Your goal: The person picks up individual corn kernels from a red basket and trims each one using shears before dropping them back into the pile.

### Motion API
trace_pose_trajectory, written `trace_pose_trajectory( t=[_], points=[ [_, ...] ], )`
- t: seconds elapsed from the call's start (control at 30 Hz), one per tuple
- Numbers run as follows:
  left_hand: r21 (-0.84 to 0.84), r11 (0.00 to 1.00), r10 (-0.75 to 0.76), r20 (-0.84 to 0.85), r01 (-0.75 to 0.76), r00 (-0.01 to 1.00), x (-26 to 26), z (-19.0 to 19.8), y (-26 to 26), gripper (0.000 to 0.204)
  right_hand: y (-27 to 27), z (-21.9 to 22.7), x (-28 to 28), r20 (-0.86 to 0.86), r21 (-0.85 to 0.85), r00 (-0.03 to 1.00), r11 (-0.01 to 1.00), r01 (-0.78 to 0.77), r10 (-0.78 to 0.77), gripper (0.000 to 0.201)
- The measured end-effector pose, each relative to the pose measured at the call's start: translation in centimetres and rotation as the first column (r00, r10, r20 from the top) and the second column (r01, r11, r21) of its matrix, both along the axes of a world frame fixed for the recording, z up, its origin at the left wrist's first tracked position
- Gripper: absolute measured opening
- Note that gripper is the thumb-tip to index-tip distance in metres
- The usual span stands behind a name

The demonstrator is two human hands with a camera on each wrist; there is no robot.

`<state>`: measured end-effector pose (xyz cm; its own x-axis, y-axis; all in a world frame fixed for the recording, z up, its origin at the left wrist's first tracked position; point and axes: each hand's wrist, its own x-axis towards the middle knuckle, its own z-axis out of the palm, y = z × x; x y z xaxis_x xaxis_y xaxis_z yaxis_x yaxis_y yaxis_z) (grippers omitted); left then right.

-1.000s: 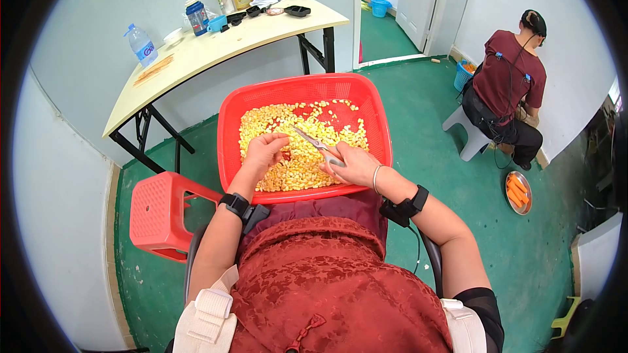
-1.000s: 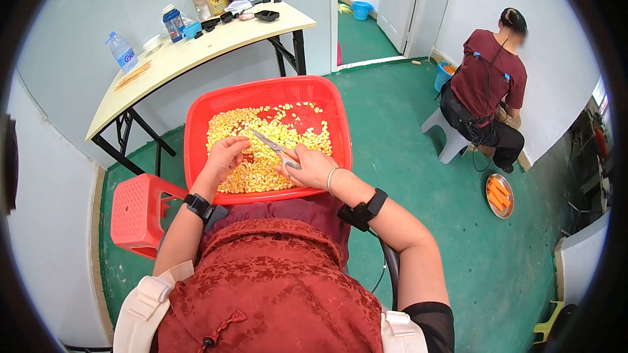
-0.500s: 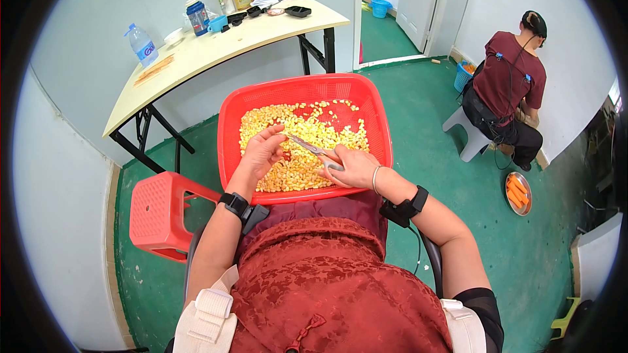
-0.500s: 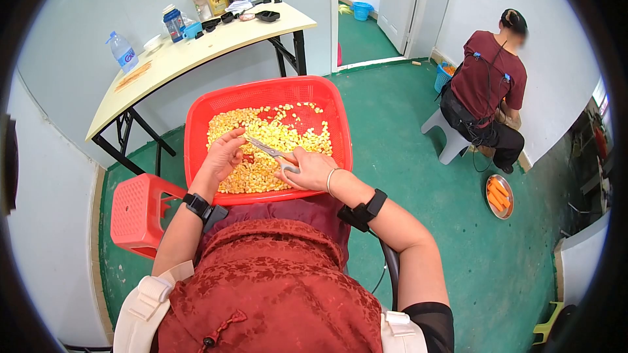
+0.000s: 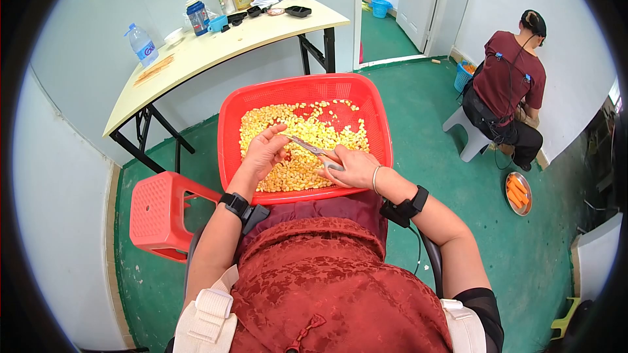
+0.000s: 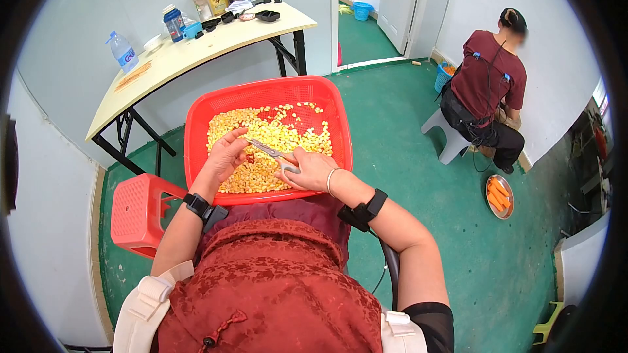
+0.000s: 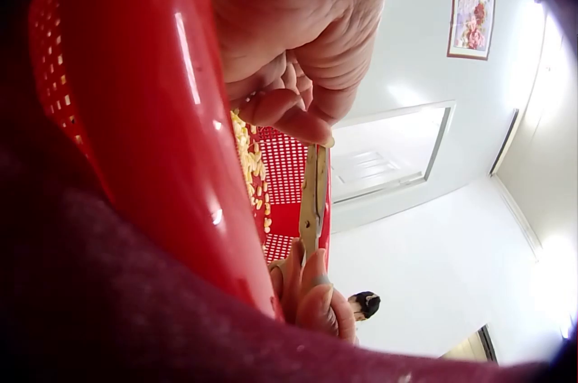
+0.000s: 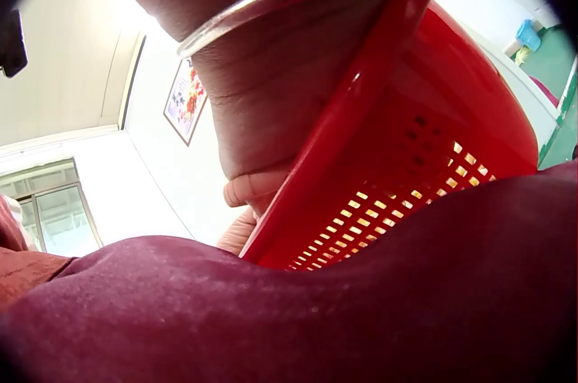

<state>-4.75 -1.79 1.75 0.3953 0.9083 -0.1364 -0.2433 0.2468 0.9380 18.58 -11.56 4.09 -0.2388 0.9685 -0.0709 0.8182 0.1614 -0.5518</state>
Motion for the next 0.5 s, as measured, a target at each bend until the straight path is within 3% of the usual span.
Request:
trace_pose_trajectory(
  t=[0.5],
  points=[
    [0.015, 0.999, 0.029, -0.056, -0.028, 0.998, 0.25, 0.2, -0.17, 0.026, 0.36, -0.49, 0.2, -0.028, 0.001, 1.0, 1.0, -0.012, 0.012, 0.047]
  ],
)
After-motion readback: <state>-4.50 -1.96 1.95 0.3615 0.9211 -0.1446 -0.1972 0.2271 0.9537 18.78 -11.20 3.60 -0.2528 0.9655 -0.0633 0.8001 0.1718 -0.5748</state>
